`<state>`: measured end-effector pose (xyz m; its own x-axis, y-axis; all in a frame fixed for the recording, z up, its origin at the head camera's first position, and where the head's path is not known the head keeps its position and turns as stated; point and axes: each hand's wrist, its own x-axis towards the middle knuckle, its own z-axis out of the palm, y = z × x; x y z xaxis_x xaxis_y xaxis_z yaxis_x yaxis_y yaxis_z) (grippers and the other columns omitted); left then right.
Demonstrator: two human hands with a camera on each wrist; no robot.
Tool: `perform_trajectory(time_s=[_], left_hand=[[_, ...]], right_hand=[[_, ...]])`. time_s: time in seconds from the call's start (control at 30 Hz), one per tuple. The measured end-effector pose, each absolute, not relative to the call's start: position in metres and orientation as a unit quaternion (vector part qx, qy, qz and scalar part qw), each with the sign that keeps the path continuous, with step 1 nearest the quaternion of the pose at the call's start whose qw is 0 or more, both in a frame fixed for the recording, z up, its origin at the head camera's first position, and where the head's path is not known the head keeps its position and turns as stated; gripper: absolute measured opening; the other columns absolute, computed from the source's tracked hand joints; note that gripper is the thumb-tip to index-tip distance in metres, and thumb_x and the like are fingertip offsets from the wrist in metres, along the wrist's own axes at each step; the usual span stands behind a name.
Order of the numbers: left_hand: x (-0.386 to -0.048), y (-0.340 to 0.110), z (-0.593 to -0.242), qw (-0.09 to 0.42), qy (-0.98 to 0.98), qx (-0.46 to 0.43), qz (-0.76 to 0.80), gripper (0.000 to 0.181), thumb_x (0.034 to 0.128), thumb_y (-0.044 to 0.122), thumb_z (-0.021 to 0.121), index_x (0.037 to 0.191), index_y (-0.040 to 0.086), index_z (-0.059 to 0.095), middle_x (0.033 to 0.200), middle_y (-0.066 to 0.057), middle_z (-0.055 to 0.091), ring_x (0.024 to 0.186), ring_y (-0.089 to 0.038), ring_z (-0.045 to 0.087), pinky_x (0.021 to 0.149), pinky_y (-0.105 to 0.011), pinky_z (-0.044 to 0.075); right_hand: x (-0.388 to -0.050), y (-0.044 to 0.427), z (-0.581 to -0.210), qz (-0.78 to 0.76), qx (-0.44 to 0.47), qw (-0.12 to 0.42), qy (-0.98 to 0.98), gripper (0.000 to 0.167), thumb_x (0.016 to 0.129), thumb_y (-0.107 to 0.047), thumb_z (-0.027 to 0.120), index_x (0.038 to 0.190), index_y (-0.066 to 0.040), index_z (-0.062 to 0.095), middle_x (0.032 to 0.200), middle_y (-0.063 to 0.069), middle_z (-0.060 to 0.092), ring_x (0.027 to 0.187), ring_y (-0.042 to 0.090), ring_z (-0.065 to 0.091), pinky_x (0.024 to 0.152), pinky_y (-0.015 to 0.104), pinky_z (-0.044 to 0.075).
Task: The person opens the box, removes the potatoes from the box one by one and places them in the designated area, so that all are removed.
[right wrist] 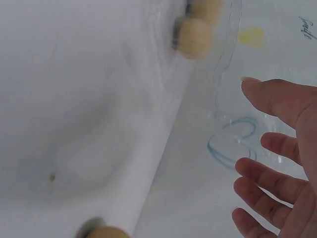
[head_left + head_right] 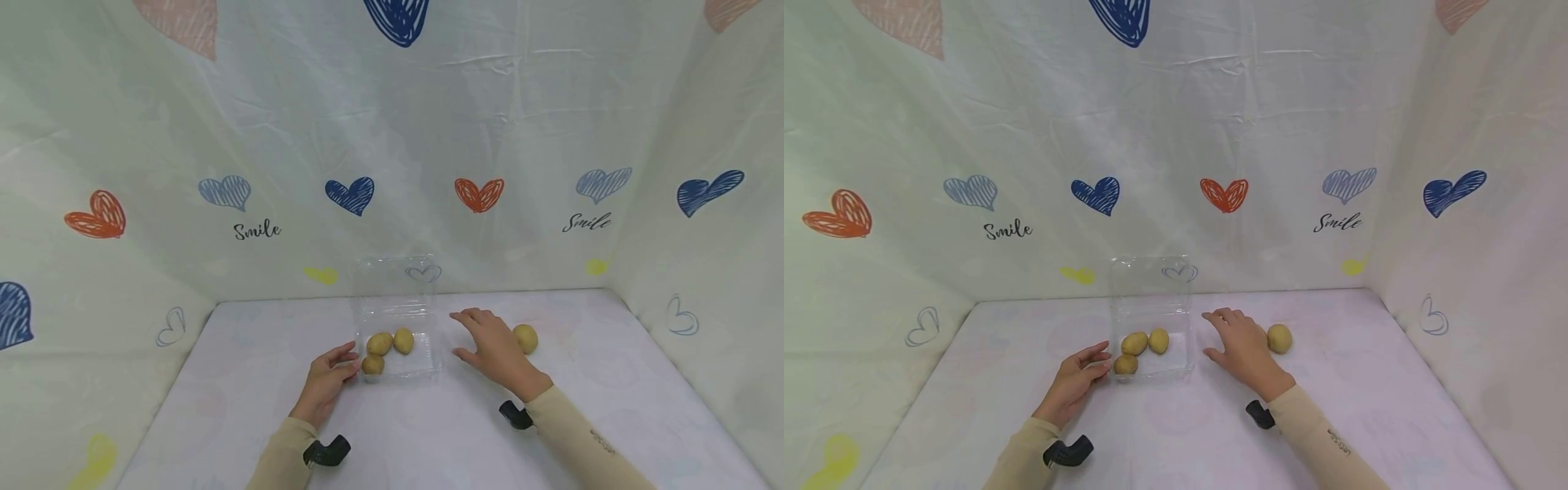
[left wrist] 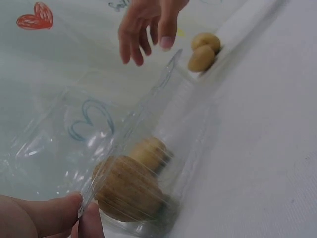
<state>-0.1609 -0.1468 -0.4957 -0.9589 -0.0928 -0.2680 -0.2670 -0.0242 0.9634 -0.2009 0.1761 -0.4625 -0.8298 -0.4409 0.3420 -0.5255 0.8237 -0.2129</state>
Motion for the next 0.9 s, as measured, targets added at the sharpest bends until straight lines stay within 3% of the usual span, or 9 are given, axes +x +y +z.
perform_trajectory(time_s=[0.9], left_hand=[[-0.173, -0.159, -0.492, 0.104, 0.686, -0.123, 0.710, 0.054, 0.0938, -0.014, 0.069, 0.146, -0.008, 0.055, 0.119, -0.019, 0.064, 0.087, -0.016, 0.068, 0.077, -0.026, 0.059]], right_hand=[[-0.216, 0.115, -0.467, 0.129, 0.317, 0.085, -0.936, 0.059, 0.086, -0.022, 0.090, 0.137, -0.006, 0.066, 0.131, 0.011, 0.068, 0.120, 0.033, 0.062, 0.102, 0.050, 0.052]])
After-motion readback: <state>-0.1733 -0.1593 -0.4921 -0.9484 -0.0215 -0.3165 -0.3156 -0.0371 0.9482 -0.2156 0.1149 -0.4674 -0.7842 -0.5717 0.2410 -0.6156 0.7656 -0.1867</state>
